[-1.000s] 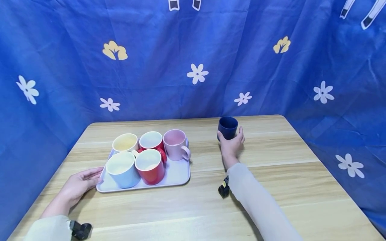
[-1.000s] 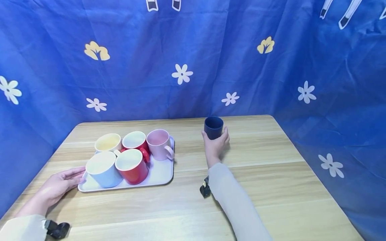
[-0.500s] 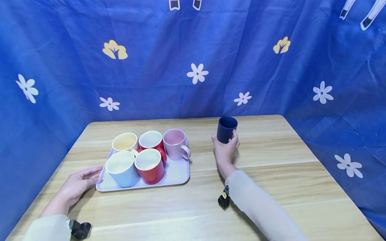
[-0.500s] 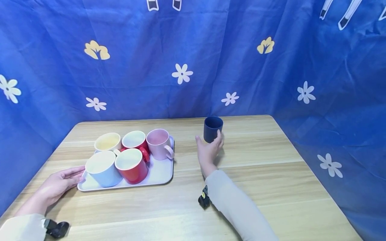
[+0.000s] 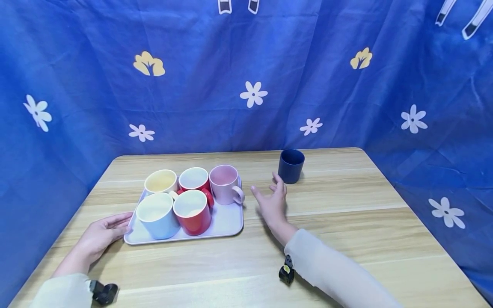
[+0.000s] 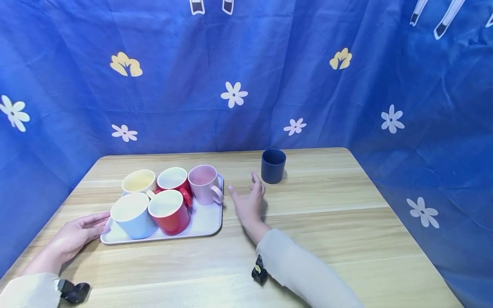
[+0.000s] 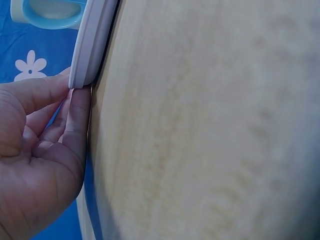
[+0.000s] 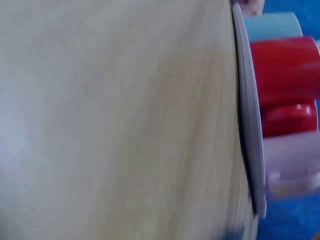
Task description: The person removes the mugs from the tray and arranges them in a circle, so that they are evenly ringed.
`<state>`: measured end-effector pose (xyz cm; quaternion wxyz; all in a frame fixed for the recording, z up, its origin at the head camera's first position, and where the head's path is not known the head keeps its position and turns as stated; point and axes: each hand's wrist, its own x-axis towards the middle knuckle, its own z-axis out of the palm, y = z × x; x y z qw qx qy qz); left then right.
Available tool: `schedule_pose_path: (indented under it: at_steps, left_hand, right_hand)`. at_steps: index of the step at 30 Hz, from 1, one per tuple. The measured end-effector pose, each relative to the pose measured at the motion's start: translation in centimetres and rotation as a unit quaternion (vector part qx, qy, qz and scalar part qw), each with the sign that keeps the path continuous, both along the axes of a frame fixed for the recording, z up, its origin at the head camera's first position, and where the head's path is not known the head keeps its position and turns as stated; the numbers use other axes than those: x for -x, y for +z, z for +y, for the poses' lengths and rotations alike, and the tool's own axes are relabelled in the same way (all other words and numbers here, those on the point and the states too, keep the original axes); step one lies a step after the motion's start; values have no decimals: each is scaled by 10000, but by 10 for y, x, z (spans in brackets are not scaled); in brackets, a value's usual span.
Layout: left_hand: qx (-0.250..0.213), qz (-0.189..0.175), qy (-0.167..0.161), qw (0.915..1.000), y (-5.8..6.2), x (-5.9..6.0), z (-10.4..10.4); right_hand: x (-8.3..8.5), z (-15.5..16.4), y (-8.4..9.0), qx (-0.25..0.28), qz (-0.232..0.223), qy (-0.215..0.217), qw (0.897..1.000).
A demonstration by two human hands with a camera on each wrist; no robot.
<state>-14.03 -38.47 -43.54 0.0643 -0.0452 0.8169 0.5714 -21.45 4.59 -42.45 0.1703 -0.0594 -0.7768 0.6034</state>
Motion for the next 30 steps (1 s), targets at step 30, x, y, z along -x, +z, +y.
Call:
schedule_pose_path:
  at_steps: [30]
  left_hand:
    - [-374, -96, 39, 9992, -3, 0, -1]
  right_hand:
    - [-39, -50, 10, -359, 607, 3133, 9470]
